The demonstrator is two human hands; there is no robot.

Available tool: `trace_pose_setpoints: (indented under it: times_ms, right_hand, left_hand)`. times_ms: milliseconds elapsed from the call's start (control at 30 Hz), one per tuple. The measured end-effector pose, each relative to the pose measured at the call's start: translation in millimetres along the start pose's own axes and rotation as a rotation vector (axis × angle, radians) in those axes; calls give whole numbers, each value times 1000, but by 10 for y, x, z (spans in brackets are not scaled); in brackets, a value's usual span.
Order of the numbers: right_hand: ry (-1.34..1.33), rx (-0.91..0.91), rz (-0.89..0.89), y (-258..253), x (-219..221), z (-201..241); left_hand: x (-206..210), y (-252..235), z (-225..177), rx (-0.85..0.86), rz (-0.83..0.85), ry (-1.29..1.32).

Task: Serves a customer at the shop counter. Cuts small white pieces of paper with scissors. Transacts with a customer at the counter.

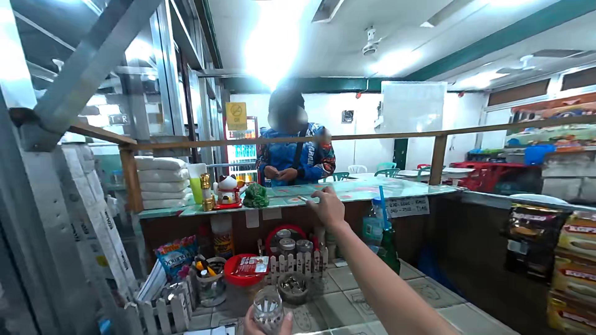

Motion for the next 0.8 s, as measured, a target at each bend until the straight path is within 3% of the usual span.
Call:
trace_pose_setpoints:
  times_ms: [100,200,267,333,400,500,567,700,800]
  right_hand:
    - [-79,-150,264,481,26,135]
    - [-124,-258,1015,1747,130,296]
    - [-15,-225,1309,2528,115,203]
    - [-17,-240,1348,2929,182,61]
    - [-105,-297,1269,2988,191,-3]
    - [-270,-302,1027,2664,-79,101]
    - [-403,-357,893,2423,-275,300]
    - [-503,-533,1021,2332,-371,585]
    - [-437,-542,1049,2350,-370,624]
  left_hand:
    - [15,12,-13,-4,16,9]
    - [71,49,-51,-34,71,14]
    - [113,68,-22,-75,94,8]
    - [139,97,18,-115,107,-23]
    - [162,115,74,-145,133,-74]
    - [236,136,146,-179,284,-174]
    - [326,188,132,-194,486,-244]
    - [492,322,120,-197,871,-272]
    - [506,341,98,-185,895,-263]
Point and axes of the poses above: each hand's wrist, its own y-axis away from the middle knuckle, its own x-axis out of the palm, z = x × y, the point moved 7 cm from there along -y, towards the middle knuckle, and after that the axes turned 9 degrees about -x, right-handed, at the moved point
